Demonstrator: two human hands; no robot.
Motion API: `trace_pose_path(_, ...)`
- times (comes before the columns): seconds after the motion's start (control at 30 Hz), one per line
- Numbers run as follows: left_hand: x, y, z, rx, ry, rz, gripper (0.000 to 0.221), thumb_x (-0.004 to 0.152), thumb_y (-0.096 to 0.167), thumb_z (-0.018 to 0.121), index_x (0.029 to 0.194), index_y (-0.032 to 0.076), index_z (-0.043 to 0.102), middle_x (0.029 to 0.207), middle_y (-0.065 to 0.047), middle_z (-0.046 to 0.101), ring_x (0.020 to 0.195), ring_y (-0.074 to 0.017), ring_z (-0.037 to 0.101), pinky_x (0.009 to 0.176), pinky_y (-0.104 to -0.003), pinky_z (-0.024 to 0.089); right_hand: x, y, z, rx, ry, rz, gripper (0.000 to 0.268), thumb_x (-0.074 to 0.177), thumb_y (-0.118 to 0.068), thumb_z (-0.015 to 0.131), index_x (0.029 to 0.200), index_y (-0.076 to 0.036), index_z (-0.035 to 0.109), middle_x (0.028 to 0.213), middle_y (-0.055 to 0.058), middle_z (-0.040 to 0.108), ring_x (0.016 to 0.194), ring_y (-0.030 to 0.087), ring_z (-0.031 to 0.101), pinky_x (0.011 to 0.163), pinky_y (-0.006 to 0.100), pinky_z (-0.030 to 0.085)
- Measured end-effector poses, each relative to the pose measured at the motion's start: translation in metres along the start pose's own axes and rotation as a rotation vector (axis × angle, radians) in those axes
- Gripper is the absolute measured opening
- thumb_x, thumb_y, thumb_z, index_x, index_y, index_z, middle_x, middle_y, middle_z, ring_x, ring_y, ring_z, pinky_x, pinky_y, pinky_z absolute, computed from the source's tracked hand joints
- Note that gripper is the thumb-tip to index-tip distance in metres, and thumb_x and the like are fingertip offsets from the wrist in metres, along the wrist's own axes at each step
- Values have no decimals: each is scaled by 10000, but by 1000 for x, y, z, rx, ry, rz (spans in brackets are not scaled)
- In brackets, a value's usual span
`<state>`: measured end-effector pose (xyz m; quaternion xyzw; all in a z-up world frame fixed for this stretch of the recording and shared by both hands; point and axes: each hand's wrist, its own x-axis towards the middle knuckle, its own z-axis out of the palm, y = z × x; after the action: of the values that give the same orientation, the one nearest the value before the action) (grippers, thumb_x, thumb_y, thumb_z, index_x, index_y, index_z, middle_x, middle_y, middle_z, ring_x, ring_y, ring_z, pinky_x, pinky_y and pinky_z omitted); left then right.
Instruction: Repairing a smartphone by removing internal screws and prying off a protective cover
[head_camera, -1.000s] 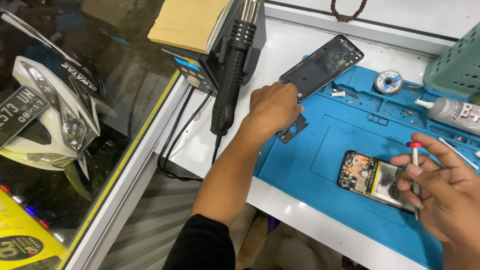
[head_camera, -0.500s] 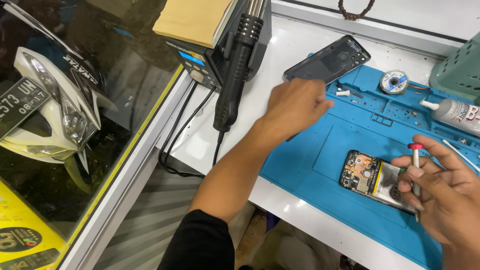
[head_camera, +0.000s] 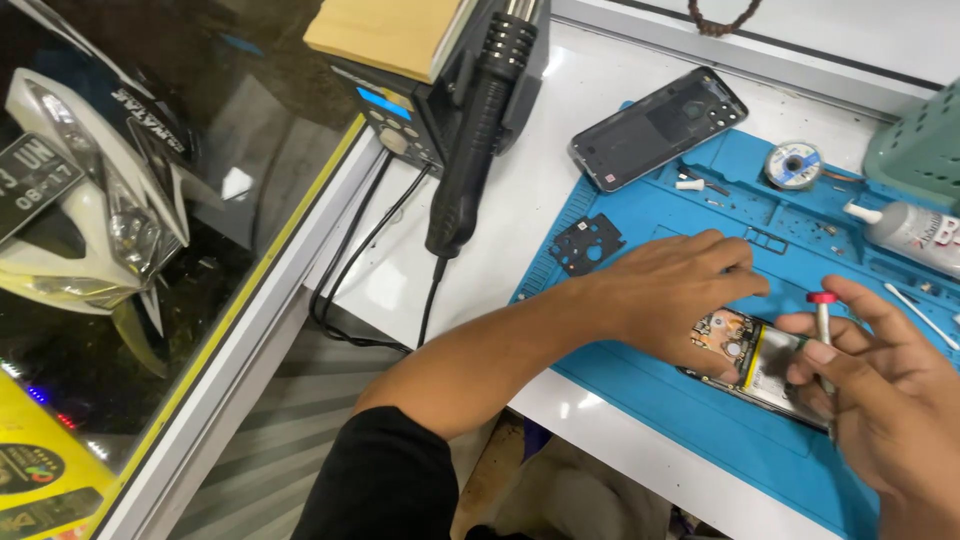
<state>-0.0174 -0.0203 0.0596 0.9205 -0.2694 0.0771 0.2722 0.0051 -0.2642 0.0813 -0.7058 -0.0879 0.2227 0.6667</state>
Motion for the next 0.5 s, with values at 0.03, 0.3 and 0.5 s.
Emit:
trace_pose_path(0.03,-1,1,-1,21,-8,10,838,696,736,778,1299,188,578,1214,-46,547,1145,-270,565,837,-461,543,-1,-5,3,2,9,31,626,978,55,466,1593,-46,408,1217,286,605,741,297,489,514,324,299)
trace_pose_path(0.3,-3,6,-2,103,-78,86,926,613,732,901,1269,157,587,1257,-90,562,1142,-298,557,881,-480,501,-2,-7,4,74,16,96,642,917,32,541,1540,-97,452,1152,181,648,705,255,553,537,294,371)
trace_pose_path(0.5,0,13,-15,113,-163,103,927,640,633,923,1338,129,581,1245,-93,559,1154,-306,550,877,-485,489,-4,-12,4,152,-44,52,661,883,-40,622,1522,-90,461,1130,162,659,695,219,594,482,253,403)
